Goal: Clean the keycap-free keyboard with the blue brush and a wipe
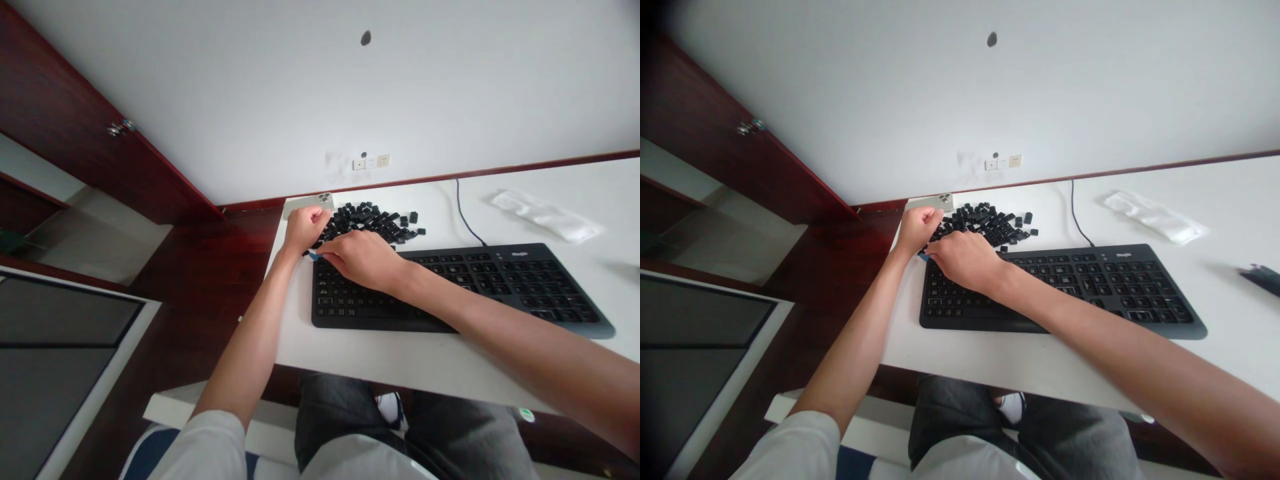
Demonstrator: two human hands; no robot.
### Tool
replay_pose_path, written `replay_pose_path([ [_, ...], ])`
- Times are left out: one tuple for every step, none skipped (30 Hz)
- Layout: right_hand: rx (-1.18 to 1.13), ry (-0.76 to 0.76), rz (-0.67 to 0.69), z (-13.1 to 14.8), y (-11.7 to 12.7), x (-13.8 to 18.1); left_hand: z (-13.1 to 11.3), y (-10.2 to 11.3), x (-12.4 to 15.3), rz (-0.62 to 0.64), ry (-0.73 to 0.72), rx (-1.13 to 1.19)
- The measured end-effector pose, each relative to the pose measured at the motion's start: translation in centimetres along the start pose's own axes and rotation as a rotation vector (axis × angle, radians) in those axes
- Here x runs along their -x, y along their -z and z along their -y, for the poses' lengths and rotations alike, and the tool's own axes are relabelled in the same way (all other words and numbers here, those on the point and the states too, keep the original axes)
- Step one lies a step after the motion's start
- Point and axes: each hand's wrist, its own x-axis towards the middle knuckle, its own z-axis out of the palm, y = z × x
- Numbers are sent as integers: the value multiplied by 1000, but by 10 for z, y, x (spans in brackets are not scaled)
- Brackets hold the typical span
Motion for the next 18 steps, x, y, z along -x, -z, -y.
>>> replay_pose_path([
  [23, -9, 17, 0, -1, 0, 1, 0, 0, -7, 1, -7],
  [41, -15, 38, 1, -1, 1, 1, 0, 0, -13, 1, -13],
  [49, -16, 56, 1, -2, 1, 2, 1, 0, -16, 1, -16],
  [47, -13, 62, 2, -3, 1, 2, 1, 0, -16, 2, -17],
  [39, -11, 56, 3, -2, 0, 3, 1, 0, -15, 4, -15],
  [32, -9, 44, 3, -1, 0, 4, 1, 0, -13, 7, -14],
  [35, -11, 35, 2, 1, 0, 4, 1, 0, -13, 11, -12],
  [50, -20, 36, 1, 5, 0, 4, 2, -1, -14, 14, -10],
  [75, -32, 50, -1, 11, 1, 4, 2, -1, -17, 16, -7],
  [106, -48, 78, -4, 18, 3, 4, 3, -1, -21, 18, -3],
  [138, -69, 115, -8, 27, 5, 4, 3, -1, -24, 21, -1],
  [169, -94, 150, -12, 36, 8, 4, 4, -2, -28, 24, 1],
  [204, -125, 176, -16, 46, 11, 3, 4, -2, -31, 29, 0],
  [243, -159, 194, -20, 55, 15, 3, 4, -2, -33, 34, -3],
  [285, -198, 211, -23, 62, 18, 2, 4, -2, -32, 38, -8],
  [321, -237, 233, -25, 68, 20, 2, 3, -2, -29, 39, -10],
  [348, -268, 256, -26, 72, 22, 1, 3, -2, -23, 37, -10],
  [357, -282, 274, -27, 75, 23, 1, 2, -2, -15, 34, -9],
])
